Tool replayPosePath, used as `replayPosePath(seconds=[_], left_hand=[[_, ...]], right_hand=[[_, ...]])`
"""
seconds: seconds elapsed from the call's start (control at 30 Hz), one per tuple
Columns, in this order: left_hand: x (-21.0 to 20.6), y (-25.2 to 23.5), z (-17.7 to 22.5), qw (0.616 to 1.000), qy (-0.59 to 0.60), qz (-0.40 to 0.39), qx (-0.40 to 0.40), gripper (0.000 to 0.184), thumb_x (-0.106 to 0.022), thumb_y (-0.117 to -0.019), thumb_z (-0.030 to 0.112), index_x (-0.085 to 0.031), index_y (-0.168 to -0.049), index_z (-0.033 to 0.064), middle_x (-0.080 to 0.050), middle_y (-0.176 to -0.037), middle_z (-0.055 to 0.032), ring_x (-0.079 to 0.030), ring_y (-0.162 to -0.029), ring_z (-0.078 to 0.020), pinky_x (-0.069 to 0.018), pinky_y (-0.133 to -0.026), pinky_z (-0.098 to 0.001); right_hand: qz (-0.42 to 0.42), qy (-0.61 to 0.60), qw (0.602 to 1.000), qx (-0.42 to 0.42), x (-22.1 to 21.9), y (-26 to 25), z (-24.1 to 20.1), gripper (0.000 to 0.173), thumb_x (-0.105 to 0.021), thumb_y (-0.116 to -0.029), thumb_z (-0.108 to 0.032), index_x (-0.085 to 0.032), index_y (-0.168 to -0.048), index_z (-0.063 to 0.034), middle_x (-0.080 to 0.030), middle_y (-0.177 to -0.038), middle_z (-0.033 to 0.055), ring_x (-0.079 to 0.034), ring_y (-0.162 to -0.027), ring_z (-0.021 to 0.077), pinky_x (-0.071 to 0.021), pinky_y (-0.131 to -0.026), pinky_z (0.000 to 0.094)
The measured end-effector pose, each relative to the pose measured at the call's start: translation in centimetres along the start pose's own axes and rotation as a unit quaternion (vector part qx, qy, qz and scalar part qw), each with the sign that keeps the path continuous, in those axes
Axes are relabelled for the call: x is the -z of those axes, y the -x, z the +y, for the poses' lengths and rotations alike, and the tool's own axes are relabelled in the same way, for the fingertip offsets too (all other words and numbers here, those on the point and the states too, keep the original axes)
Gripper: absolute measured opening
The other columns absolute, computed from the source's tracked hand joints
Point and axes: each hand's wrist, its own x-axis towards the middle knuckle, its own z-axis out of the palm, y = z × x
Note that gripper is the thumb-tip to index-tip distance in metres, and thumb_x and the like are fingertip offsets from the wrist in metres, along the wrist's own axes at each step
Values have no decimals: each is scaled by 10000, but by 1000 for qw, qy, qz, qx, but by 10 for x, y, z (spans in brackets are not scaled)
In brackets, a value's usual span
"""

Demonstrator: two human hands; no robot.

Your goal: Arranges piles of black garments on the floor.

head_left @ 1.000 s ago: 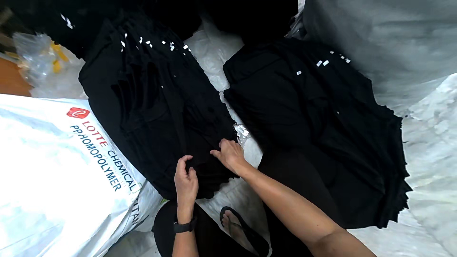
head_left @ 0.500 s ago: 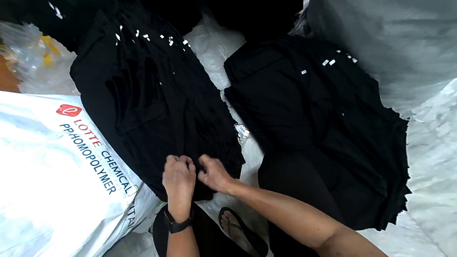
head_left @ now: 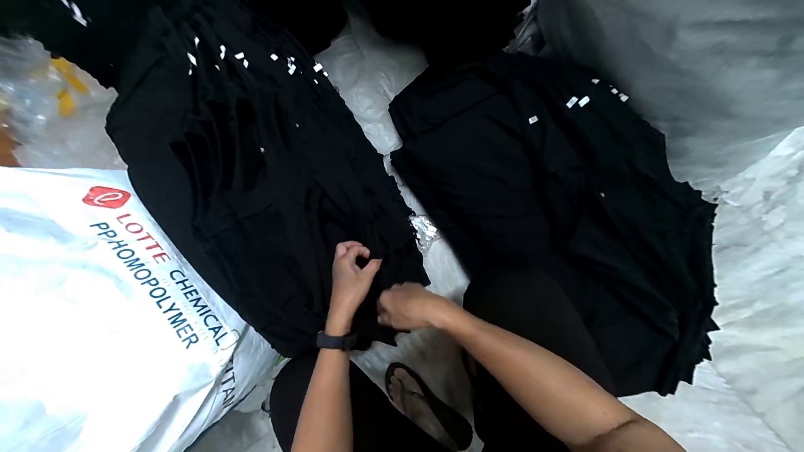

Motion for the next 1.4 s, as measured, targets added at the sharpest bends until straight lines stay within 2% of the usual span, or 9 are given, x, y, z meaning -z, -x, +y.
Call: replayPosePath(seconds=[0.17,0.33,0.67,0.87,1.0,1.07,1.23,1.3,1.4], left_hand=[[14,35,0,981,155,101,59,127,-626,-858,-67,-571,-961,-17,-602,-815,-6,-578,-683,-7,-500,-641,-179],[11,41,-6,979,172,111,3,387,-570,-891,-44,-509,-1267,-108,-662,-1009,-92,-643,-852,-16,-536,-761,-177],[51,61,-15,979,81,190,0,166,-558,-825,-26,-581,-989,-13,-557,-778,51,-514,-622,48,-450,-584,-134],[68,63,5,993,-103,46,-28,337,-559,-903,24,-635,-1221,-59,-604,-1203,-188,-629,-882,-143,-534,-741,-270],[53,54,8,968,-116,166,-149,288,-563,-938,64,-662,-1166,-80,-623,-1189,-237,-645,-914,-189,-544,-753,-292],[45,37,5,971,-82,105,-201,278,-578,-982,135,-677,-1163,-52,-682,-1145,-178,-689,-956,-129,-580,-832,-269],[34,-13,-23,963,-229,-37,-138,461,-531,-1060,308,-611,-1286,-86,-643,-1227,-332,-649,-1130,-454,-498,-994,-594],[35,-16,-23,966,-226,-40,-121,485,-533,-1050,317,-602,-1282,-103,-635,-1231,-339,-645,-1134,-417,-502,-1002,-526],[33,-19,-33,963,-235,-22,-128,448,-540,-1039,256,-604,-1262,-128,-634,-1219,-339,-651,-1103,-348,-515,-978,-408]], right_hand=[[256,-170,945,-112,10,0,20,348,-483,-1089,-240,-681,-1159,37,-690,-1119,226,-649,-1107,359,-476,-964,526],[341,-250,903,-79,6,-17,27,465,-696,-975,-393,-675,-1180,24,-685,-997,165,-646,-945,304,-502,-869,503],[458,-166,871,58,-21,-26,11,282,-540,-1010,-126,-683,-1107,97,-718,-1006,246,-718,-936,366,-560,-843,490],[361,-168,883,249,-45,-42,-9,227,-540,-987,-39,-661,-1093,121,-701,-1027,272,-705,-968,364,-550,-869,453],[182,-87,962,185,-44,-42,-21,523,-574,-1018,-112,-469,-1528,-58,-491,-1497,214,-484,-1362,400,-433,-1067,546],[185,-54,966,171,-54,-38,-25,499,-602,-1005,-147,-523,-1493,-81,-482,-1530,201,-473,-1377,427,-453,-1030,597],[174,-33,971,163,-72,20,-18,357,-534,-1056,-120,-626,-1400,-123,-518,-1479,195,-507,-1333,415,-447,-1027,607],[205,-89,961,165,-64,54,-3,377,-600,-1033,-140,-621,-1408,-121,-524,-1473,194,-514,-1336,396,-448,-1053,572],[446,-115,879,126,-54,102,39,291,-648,-981,-110,-721,-1257,-58,-689,-1238,160,-666,-1145,310,-557,-928,443]])
